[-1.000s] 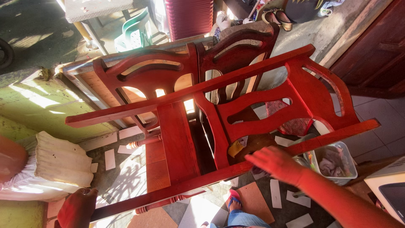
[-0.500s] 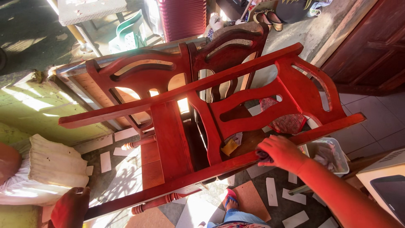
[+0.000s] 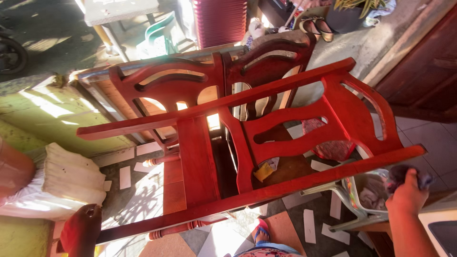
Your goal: The person wipes a wooden chair with a dark cloth, moving from the seat to the backrest and legs. The person then uses a yellow sponge to wipe the chair legs and seat edges.
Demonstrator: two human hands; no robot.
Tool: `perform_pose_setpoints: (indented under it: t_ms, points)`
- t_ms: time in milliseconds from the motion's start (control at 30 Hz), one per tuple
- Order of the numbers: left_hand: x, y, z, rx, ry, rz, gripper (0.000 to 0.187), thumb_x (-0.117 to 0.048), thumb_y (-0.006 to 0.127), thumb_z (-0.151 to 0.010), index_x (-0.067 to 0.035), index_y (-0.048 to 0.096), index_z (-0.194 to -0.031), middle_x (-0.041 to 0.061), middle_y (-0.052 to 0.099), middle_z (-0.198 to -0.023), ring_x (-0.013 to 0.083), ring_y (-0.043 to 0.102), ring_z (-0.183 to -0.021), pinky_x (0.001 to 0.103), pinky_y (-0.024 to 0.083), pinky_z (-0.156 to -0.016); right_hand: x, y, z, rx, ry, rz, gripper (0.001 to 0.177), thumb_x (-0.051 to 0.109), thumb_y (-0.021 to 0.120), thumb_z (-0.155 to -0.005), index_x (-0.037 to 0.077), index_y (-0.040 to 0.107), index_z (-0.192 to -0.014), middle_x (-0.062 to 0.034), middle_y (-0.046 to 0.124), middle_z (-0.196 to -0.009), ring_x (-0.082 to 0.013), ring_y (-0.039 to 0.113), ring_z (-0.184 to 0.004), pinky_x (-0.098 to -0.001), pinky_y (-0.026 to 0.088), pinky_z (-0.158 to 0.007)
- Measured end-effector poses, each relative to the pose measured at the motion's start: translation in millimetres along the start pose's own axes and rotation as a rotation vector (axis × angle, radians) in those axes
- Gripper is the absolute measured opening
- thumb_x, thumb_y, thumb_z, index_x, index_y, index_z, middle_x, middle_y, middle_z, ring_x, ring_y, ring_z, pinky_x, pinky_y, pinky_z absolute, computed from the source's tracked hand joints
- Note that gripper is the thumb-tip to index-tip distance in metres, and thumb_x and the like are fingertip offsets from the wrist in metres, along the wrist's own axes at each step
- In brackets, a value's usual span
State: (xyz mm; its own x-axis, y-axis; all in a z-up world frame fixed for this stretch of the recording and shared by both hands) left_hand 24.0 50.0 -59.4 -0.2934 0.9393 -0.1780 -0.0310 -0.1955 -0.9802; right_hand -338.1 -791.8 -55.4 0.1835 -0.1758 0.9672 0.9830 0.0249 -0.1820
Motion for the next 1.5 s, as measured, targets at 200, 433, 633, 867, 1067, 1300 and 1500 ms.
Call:
perform_pose_setpoints:
  t_ms: [200,433,633,867,1067,1300,1500]
  points:
    - [0.7,0.5,13.3,-0.392,0.176,0.106,0.023,-0.036,0.06,-0.106,-0.024,0.076,-0.116,0.011,0.077,-0.112,0.0306,0.069,-0.109,0.042,0.051,-0.1,-39.2,49.5,-16.5,0.638,0.249,-0.683,0.079,0.076,0.029,-0.094,0.026,0.071,-0.137,0.0011,0.075,-0.12,-0.0212,0.071,-0.109,-0.0447,0.057,-0.098]
    - [-31.8,1.6,90.5,-0.692,0.294,0.259,0.048,-0.02,0.07,-0.09,-0.012,0.063,-0.137,0.012,0.062,-0.14,0.0365,0.054,-0.13,0.053,0.037,-0.115,-54.8,80.9,-28.8,0.465,0.293,-0.863,0.071,0.088,0.044,-0.085,0.03,0.071,-0.116,0.0127,0.072,-0.109,-0.0074,0.064,-0.099,-0.0317,0.048,-0.093]
    - [-55.6,88.6,173.1,-0.517,-0.336,1.206,0.076,-0.042,0.07,-0.092,0.001,0.035,-0.145,0.013,0.05,-0.136,0.0295,0.051,-0.123,0.047,0.043,-0.102,-59.1,78.6,-36.2,0.431,0.344,-0.743,0.066,0.088,0.052,-0.085,0.028,0.069,-0.108,0.0121,0.065,-0.1,-0.0094,0.059,-0.091,-0.0297,0.052,-0.091]
    - [-57.9,85.4,136.9,0.077,-0.472,2.139,0.112,-0.091,0.045,-0.071,-0.008,0.041,-0.145,0.012,0.054,-0.144,0.0325,0.056,-0.129,0.055,0.04,-0.112,-54.1,80.8,-27.6,0.474,0.283,-0.794,0.066,0.078,0.059,-0.087,0.021,0.068,-0.118,0.0048,0.067,-0.108,-0.0132,0.062,-0.102,-0.0299,0.053,-0.097]
    - [-83.0,94.4,120.4,-0.094,-0.571,2.442,0.114,-0.103,0.06,-0.069,-0.007,0.064,-0.131,0.003,0.068,-0.102,0.0216,0.065,-0.092,0.035,0.056,-0.094,-57.7,80.3,-29.3,0.435,0.254,-0.751,0.081,0.092,0.049,-0.087,0.02,0.064,-0.121,0.0021,0.062,-0.11,-0.0129,0.062,-0.099,-0.0343,0.052,-0.095]
    - [-79.0,103.1,116.2,-0.083,-0.575,2.356,0.086,-0.096,0.05,-0.079,-0.012,0.053,-0.098,0.001,0.053,-0.078,0.0202,0.054,-0.069,0.035,0.052,-0.071,-35.8,43.4,-21.5,0.193,-0.048,-0.038,0.046,0.059,0.04,-0.105,0.029,0.057,-0.134,0.0134,0.068,-0.119,-0.0077,0.071,-0.101,-0.0358,0.057,-0.078]
    - [-76.2,101.6,114.1,-0.157,-0.537,2.243,0.079,-0.093,0.037,-0.084,-0.016,0.042,-0.097,0.005,0.048,-0.08,0.0254,0.051,-0.069,0.042,0.049,-0.067,32.5,47.9,106.9,0.827,-0.853,-0.029,0.046,0.017,0.064,-0.092,0.006,0.05,-0.135,-0.0046,0.054,-0.134,-0.0143,0.066,-0.101,-0.0283,0.056,-0.085]
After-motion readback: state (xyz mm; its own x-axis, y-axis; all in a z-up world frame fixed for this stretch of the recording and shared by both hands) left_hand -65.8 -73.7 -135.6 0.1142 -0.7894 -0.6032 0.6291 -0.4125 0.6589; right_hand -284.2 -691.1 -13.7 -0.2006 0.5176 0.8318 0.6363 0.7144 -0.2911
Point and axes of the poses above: each hand's wrist, its own z-axis away from the middle knuckle, its own y-axis out of the palm, x = y × z, the point moved 1 cm from there along -z, towards the middle knuckle
